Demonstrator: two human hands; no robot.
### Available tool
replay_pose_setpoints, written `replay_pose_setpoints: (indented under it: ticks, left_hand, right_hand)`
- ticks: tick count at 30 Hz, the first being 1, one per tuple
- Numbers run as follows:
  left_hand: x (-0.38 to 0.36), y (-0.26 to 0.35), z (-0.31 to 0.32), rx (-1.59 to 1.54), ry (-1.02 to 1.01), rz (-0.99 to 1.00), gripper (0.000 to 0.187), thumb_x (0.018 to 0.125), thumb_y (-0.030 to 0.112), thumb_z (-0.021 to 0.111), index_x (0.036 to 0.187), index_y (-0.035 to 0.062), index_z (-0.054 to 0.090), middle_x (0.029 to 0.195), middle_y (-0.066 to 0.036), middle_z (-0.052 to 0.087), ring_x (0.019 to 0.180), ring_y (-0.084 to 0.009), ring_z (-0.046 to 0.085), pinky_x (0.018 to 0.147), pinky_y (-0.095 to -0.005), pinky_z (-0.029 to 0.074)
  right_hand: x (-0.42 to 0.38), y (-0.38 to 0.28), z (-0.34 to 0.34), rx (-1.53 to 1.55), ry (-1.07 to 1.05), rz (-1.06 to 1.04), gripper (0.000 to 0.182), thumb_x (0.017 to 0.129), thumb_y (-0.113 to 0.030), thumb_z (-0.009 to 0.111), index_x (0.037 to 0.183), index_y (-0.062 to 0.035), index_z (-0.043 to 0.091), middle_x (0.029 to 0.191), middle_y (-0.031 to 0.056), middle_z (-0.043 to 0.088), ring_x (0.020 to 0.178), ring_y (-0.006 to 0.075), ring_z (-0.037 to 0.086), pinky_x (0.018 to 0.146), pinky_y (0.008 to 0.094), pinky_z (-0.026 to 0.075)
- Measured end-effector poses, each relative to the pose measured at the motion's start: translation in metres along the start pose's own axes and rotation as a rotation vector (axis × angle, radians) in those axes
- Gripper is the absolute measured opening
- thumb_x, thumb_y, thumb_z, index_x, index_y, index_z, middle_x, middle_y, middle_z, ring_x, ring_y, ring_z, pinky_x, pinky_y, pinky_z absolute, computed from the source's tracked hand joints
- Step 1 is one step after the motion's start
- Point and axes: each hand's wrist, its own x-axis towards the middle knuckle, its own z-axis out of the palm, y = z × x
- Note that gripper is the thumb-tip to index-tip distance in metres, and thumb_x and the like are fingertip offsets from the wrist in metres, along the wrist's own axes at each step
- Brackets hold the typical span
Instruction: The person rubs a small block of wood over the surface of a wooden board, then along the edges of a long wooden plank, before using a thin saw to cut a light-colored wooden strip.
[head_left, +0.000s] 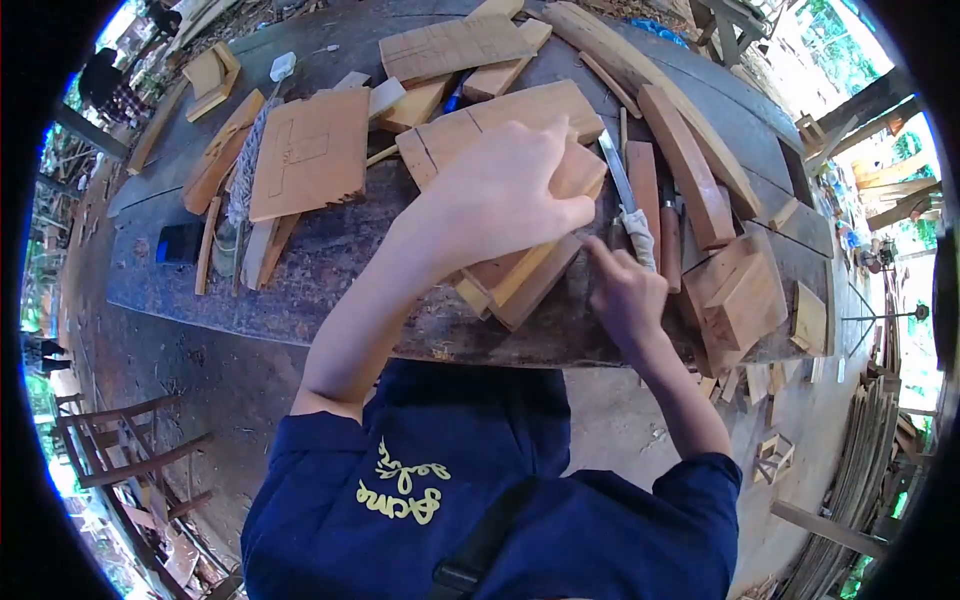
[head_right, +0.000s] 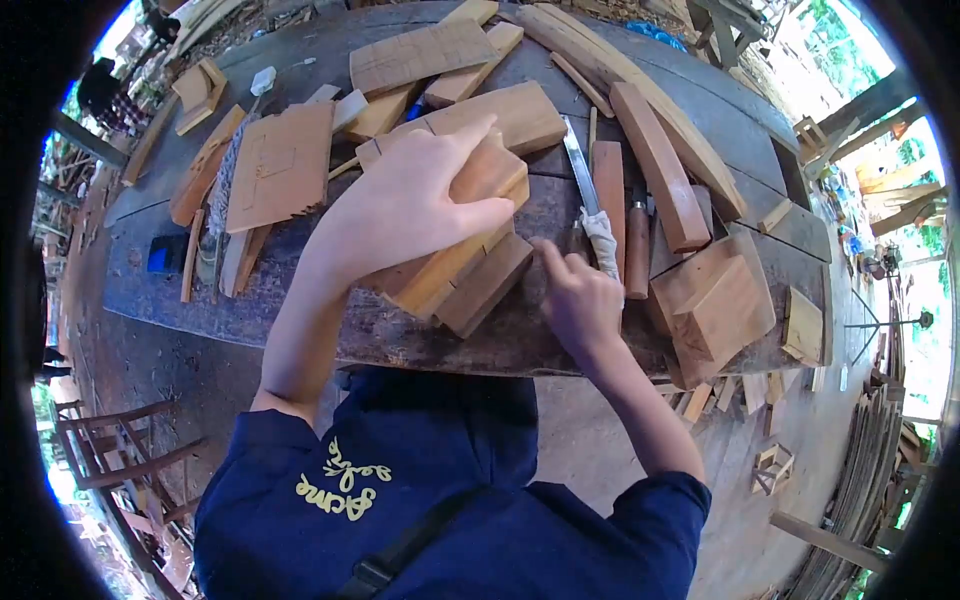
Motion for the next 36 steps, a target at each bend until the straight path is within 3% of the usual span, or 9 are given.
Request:
replay_pose_setpoints:
  ticks: [3,6,12,14,17,19,23,29,36]
  left_hand:
    - [0.002,-0.004,-0.010,0.019,-0.044,-0.091,0.065,0.082,0.036,0.071,0.127,-0.0089,0.056,0.100,-0.032,0.066,0.097,-0.0432,0.066,0.086,-0.0454,0.051]
    - [-0.001,-0.013,-0.007,0.013,0.068,-0.127,0.075,0.083,0.038,0.072,0.137,-0.0094,0.051,0.111,-0.033,0.066,0.106,-0.0405,0.066,0.093,-0.0416,0.049]
    - [-0.004,-0.035,-0.004,-0.031,0.121,-0.082,0.073,0.083,0.039,0.073,0.133,-0.0108,0.054,0.120,-0.031,0.065,0.112,-0.0354,0.065,0.098,-0.0374,0.047]
    - [-0.003,-0.032,-0.006,-0.066,0.099,-0.120,0.074,0.083,0.038,0.073,0.134,-0.0113,0.053,0.119,-0.030,0.066,0.110,-0.0336,0.066,0.098,-0.0367,0.047]
    - [-0.005,-0.045,0.003,-0.134,0.140,-0.126,0.074,0.082,0.039,0.073,0.130,-0.0146,0.054,0.117,-0.028,0.067,0.105,-0.0342,0.067,0.095,-0.0375,0.049]
    - [-0.010,-0.060,0.008,-0.159,0.199,-0.091,0.074,0.081,0.040,0.072,0.125,-0.0175,0.056,0.115,-0.028,0.068,0.101,-0.0366,0.069,0.091,-0.0389,0.052]
    - [-0.034,-0.082,0.040,-0.728,0.243,-0.321,0.064,0.086,0.029,0.073,0.130,-0.0135,0.055,0.113,-0.016,0.068,0.102,-0.0177,0.065,0.088,-0.0303,0.052]
    - [-0.072,-0.095,0.100,-1.166,0.506,-0.417,0.050,0.093,0.021,0.069,0.135,-0.0016,0.054,0.119,-0.009,0.064,0.107,-0.0156,0.062,0.095,-0.0291,0.050]
    - [-0.091,-0.095,0.107,-1.311,0.624,-0.381,0.058,0.093,0.018,0.064,0.145,-0.0001,0.045,0.140,-0.011,0.054,0.128,-0.0203,0.052,0.109,-0.0333,0.041]
  right_hand:
    - [0.015,-0.005,-0.024,0.148,0.177,0.100,0.053,0.076,-0.005,0.064,0.127,-0.0183,0.065,0.077,0.0082,0.059,0.059,0.0292,0.064,0.052,0.0409,0.050]
    - [0.012,-0.030,-0.024,0.127,-0.017,0.022,0.045,0.083,-0.001,0.062,0.126,-0.0151,0.068,0.070,0.0092,0.057,0.056,0.0285,0.062,0.051,0.0387,0.050]
    - [-0.012,-0.055,-0.015,0.241,-0.002,-0.243,0.054,0.072,0.000,0.062,0.124,-0.0112,0.070,0.063,0.0061,0.049,0.051,0.0232,0.057,0.046,0.0368,0.048]
    - [0.003,-0.025,-0.004,0.210,0.114,-0.143,0.058,0.075,-0.004,0.062,0.131,-0.0173,0.066,0.063,0.0072,0.052,0.052,0.0219,0.060,0.047,0.0355,0.048]
    - [0.025,-0.004,-0.012,0.132,0.141,0.069,0.048,0.082,-0.004,0.063,0.129,-0.0141,0.067,0.071,0.0118,0.064,0.055,0.0259,0.062,0.053,0.0346,0.051]
    - [0.032,-0.005,-0.013,0.341,0.410,0.169,0.035,0.091,-0.003,0.062,0.126,-0.0056,0.067,0.089,0.0155,0.073,0.067,0.0234,0.070,0.062,0.0315,0.053]
    - [0.021,-0.068,-0.040,0.825,0.325,0.511,0.033,0.097,0.000,0.055,0.128,0.0065,0.062,0.112,0.0164,0.073,0.092,0.0135,0.067,0.079,0.0280,0.052]
    - [0.007,-0.132,-0.013,0.805,0.204,0.445,0.038,0.093,0.003,0.057,0.131,0.0037,0.058,0.104,0.0266,0.069,0.094,0.0406,0.069,0.079,0.0416,0.055]
    - [0.013,-0.143,0.015,0.643,0.116,0.353,0.042,0.087,0.001,0.059,0.130,0.0010,0.060,0.088,0.0221,0.066,0.077,0.0397,0.067,0.068,0.0469,0.053]
